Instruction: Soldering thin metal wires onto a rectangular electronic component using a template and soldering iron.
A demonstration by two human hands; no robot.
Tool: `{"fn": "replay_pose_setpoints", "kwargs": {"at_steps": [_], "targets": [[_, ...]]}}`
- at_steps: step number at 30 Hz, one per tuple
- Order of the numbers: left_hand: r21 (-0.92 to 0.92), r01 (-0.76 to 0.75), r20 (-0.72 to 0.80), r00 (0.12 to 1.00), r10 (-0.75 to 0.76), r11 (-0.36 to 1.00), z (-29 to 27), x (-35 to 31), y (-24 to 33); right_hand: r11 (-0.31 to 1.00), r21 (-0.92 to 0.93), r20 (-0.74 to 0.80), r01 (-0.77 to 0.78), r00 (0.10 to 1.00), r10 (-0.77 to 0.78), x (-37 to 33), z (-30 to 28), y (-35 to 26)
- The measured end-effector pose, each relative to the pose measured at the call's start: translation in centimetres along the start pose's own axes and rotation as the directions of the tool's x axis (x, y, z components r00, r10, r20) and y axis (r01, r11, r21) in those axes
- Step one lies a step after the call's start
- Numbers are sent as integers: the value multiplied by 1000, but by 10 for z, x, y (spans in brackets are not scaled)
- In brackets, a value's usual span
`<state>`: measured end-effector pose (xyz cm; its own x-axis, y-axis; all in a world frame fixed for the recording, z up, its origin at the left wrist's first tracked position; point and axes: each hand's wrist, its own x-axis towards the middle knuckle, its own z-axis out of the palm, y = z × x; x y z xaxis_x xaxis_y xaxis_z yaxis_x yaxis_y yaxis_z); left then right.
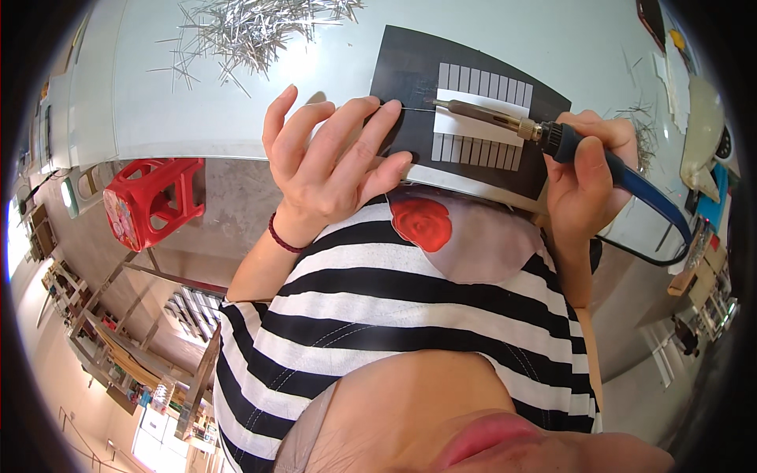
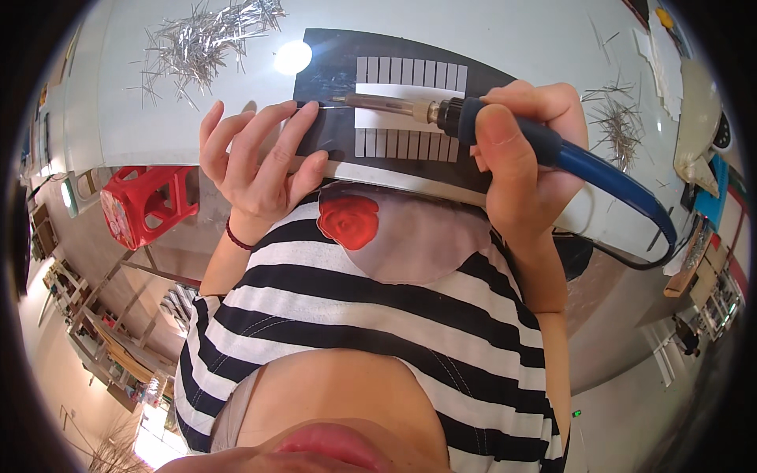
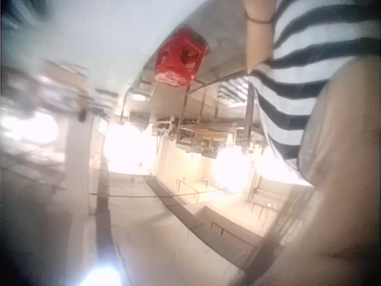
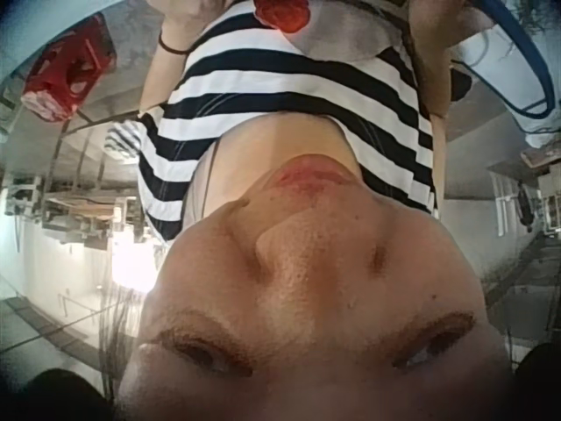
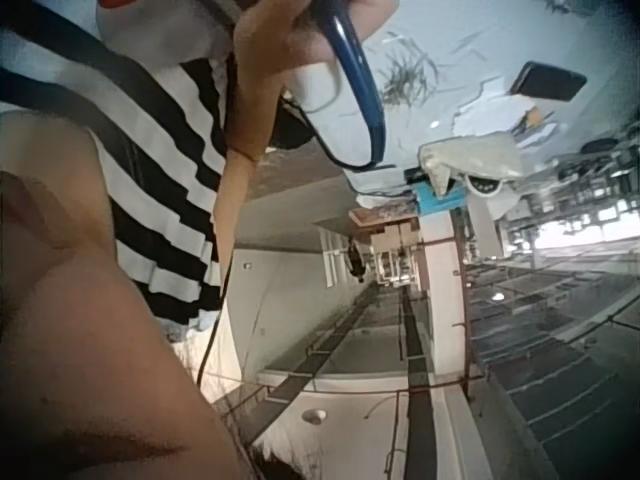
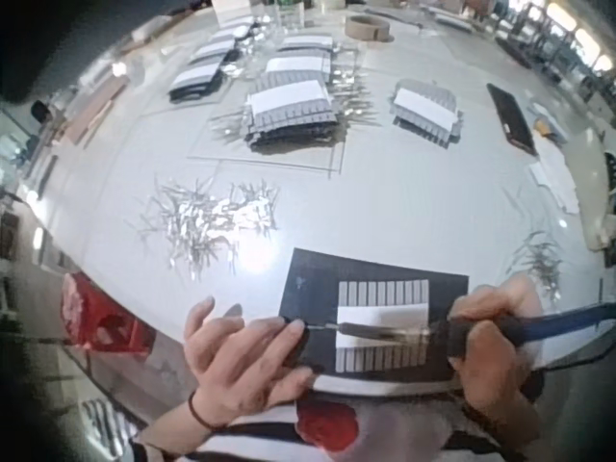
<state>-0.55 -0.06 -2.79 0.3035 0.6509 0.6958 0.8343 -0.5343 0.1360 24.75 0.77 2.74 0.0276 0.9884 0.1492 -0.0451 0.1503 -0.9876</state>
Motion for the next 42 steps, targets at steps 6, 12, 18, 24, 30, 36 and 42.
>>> {"fn": "replay_pose_setpoints", "kwargs": {"at_steps": [6,12,18,24,30,36,42], "targets": [[-4,-1,8,1000,1,1000,2,0,0,976,-19,83,217,973,-215,9,2,8],[23,-3,-1,1000,3,1000,4,2,2,925,-41,145,377,918,-368,14,1,14],[33,-61,48,997,59,998,3,2,-2,920,-77,175,384,913,-367,15,-3,12],[35,-51,53,997,49,998,4,2,-1,936,-90,199,341,927,-319,16,-3,11],[45,-57,46,997,55,997,5,2,-2,933,-94,189,346,927,-325,17,-1,12],[57,-55,52,997,52,997,5,2,-2,931,-194,181,308,944,-274,17,6,5],[56,-51,53,997,48,997,5,3,-1,913,-227,222,339,931,-290,17,4,3]]}}
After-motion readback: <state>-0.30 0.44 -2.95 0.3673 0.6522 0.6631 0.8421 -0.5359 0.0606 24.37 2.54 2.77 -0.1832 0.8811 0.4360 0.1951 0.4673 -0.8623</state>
